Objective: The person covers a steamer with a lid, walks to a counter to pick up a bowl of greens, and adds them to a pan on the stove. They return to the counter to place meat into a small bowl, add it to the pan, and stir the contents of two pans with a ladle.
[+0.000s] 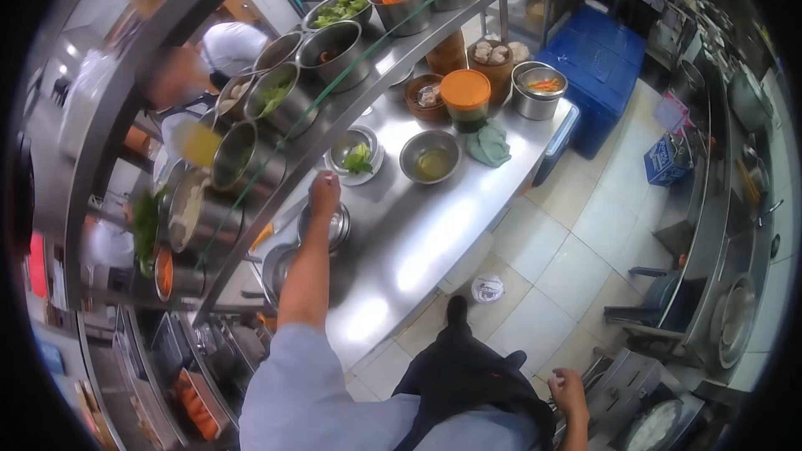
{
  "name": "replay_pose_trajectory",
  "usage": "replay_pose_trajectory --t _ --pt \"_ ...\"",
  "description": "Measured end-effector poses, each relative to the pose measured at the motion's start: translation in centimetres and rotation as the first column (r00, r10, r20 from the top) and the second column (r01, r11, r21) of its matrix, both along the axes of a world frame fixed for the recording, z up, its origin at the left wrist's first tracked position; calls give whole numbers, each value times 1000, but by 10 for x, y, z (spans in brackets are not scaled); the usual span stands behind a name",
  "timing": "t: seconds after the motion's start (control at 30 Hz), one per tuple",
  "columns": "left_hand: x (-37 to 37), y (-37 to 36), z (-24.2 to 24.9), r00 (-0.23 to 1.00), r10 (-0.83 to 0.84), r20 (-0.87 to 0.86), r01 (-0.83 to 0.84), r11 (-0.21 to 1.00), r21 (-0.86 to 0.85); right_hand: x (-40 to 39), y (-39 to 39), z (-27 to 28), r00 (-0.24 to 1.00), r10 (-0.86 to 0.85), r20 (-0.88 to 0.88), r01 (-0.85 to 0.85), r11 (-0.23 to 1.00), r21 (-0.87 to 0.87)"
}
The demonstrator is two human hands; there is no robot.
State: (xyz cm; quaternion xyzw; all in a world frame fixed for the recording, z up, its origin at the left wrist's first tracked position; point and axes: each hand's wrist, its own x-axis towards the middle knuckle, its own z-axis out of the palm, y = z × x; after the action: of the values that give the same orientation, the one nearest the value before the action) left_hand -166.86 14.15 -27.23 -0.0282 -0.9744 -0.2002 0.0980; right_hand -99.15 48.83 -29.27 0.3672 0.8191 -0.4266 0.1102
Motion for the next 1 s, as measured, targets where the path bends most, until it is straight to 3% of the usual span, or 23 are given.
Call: replay_pose_trajectory --t 0.03,0.07,0.1,0.17,0.2,0.3,0.5,0.7,0.77,0.87,0.97,1.0 --pt "-18 12 11 992 123 28 -118 984 -135 -1 -7 -1 995 -60 76 63 997 -37" --pt "-44 13 6 989 106 102 -90 984 -156 2 -13 -6 993 -72 91 76 996 -46" --pt "-88 -17 -47 989 96 117 -76 983 -166 5 -18 -10 986 -146 82 153 984 -89" --pt "-161 -40 -154 942 -83 -327 -56 918 -393 6 -21 -17 968 -233 92 244 960 -134" --pt "-137 -24 -126 946 -99 -309 -36 915 -401 7 -23 -18 955 -273 114 286 950 -124" --pt "-143 -10 -132 963 -143 -227 58 937 -344 -22 -32 19 935 -323 146 339 934 -107" --pt "-143 -1 -92 971 -196 -140 166 965 -202 -46 -32 30 953 -257 159 260 966 -2" --pt "-110 10 -15 960 -267 -88 264 963 -51 -71 -27 43 973 -217 79 220 975 -22" --pt "-84 30 24 947 -313 -70 314 949 7 -69 -28 39 978 -200 -58 199 980 -19" --pt "-23 74 81 909 -415 -32 416 904 103 -82 -31 49 958 -231 -169 193 958 -214" --pt "86 133 110 753 -653 81 635 753 174 -95 -40 64 864 -413 -289 204 810 -550" --pt "124 152 112 675 -725 136 706 689 164 -91 -43 64 838 -424 -344 164 796 -583"
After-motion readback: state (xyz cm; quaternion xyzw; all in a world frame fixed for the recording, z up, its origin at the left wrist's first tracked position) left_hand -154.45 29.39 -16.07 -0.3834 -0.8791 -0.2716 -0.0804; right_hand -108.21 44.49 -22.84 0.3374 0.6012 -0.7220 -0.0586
